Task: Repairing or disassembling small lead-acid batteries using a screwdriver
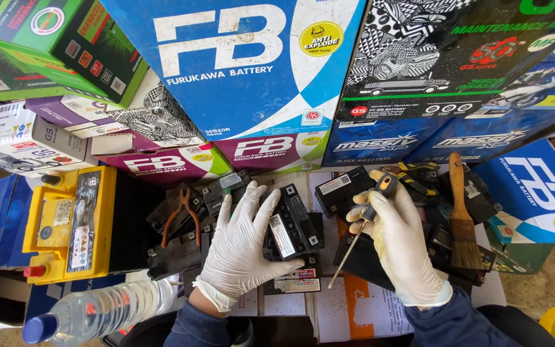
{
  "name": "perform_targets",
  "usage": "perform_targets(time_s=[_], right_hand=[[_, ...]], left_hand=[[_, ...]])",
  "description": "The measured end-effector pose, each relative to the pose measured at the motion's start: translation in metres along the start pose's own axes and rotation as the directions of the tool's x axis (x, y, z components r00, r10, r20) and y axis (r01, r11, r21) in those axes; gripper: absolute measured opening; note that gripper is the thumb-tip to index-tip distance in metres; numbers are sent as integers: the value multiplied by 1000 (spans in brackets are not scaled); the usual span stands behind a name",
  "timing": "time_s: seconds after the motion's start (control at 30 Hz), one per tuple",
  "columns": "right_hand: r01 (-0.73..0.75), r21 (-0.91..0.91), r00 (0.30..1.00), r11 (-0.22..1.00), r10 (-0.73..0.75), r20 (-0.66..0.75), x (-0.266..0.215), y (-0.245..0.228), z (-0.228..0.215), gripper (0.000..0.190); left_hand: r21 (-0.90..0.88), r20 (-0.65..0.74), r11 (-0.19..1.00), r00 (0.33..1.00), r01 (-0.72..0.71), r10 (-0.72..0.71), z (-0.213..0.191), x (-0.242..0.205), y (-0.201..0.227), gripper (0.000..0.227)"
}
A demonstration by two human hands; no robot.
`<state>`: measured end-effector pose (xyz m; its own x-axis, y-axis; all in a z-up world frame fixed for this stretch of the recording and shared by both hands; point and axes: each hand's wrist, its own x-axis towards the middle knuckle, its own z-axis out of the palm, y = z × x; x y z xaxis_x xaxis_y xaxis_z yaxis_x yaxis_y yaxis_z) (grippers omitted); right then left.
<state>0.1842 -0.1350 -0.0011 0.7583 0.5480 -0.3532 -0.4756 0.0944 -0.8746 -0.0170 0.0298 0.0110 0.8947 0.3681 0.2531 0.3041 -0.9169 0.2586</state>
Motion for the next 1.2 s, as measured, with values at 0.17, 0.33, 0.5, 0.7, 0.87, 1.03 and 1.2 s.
perform_targets(time_s=[0.17,0.33,0.5,0.7,0.87,1.03,1.2], right_hand=[[3,15,1000,1000,-3,16,-2,-1,3,40],[-8,5,1000,1000,8,21,-4,1,2,42],[-6,-8,999,1000,6,47,-5,4,5,41],[-9,-17,999,1000,9,33,-8,3,8,42],[-1,-11,1000,1000,2,31,-9,3,8,41],[7,1,999,1000,-7,44,-8,5,6,41],[50,20,994,999,-51,95,-2,9,2,40]], left_hand=[[7,-19,1000,1000,-15,15,2,0,-1,118],[29,-38,1000,999,-10,11,-1,1,1,118],[160,-40,987,999,-2,9,-3,1,4,125],[187,-42,982,999,12,-4,-6,3,5,125],[226,-36,974,999,12,-4,-8,4,6,127],[209,-36,978,999,-9,17,0,-1,-1,130],[75,1,997,1000,24,-24,8,-8,-9,146]])
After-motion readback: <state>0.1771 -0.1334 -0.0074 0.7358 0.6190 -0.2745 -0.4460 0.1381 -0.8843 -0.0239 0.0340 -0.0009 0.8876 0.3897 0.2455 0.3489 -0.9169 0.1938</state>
